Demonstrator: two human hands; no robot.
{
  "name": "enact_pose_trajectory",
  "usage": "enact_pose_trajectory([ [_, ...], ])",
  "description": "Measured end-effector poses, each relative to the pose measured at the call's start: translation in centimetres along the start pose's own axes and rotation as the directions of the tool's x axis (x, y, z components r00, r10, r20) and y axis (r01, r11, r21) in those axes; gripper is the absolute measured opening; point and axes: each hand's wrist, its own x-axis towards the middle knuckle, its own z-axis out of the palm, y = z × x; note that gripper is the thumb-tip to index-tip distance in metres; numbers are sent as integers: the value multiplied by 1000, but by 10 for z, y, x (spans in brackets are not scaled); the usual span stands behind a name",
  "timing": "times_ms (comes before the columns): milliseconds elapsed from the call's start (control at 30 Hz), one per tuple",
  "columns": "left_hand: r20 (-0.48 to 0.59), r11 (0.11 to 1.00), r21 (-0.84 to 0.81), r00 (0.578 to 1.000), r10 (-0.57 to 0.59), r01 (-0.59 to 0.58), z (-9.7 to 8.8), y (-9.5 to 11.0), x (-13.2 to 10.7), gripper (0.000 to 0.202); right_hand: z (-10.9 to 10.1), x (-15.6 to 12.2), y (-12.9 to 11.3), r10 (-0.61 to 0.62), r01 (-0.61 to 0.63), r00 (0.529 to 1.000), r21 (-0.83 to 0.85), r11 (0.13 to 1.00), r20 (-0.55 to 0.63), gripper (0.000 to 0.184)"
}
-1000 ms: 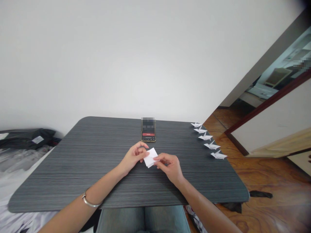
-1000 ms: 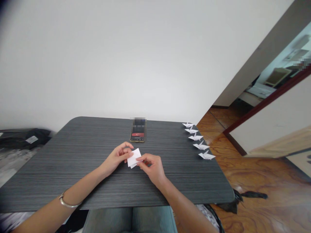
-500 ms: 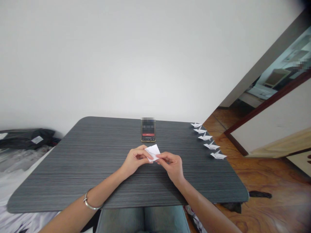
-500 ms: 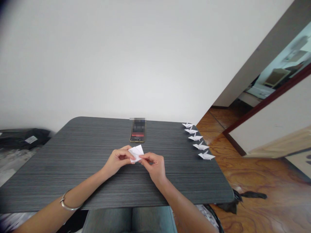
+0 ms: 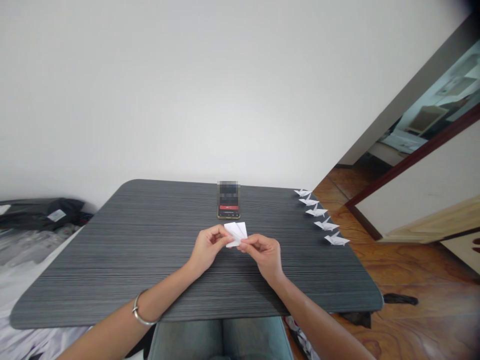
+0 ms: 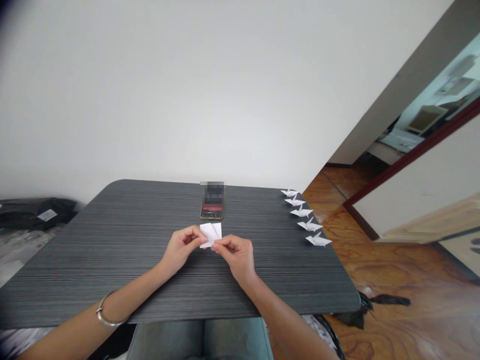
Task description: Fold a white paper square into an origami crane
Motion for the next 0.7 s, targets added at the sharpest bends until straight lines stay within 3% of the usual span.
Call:
enact_pose_trajectory([
  [133, -35, 999, 45, 999, 10, -9, 2, 0, -1, 17, 2, -1, -4, 52, -53, 998, 43, 998, 18, 7],
  [400, -6, 996, 84, 1000, -13, 14, 1, -1, -1, 21, 2, 2, -5, 48, -49, 998, 29, 998, 41, 9],
  [700, -7, 991, 122, 999, 47, -46, -4, -7, 0, 22, 3, 2, -7, 133, -139, 988, 76, 987, 83, 14],
])
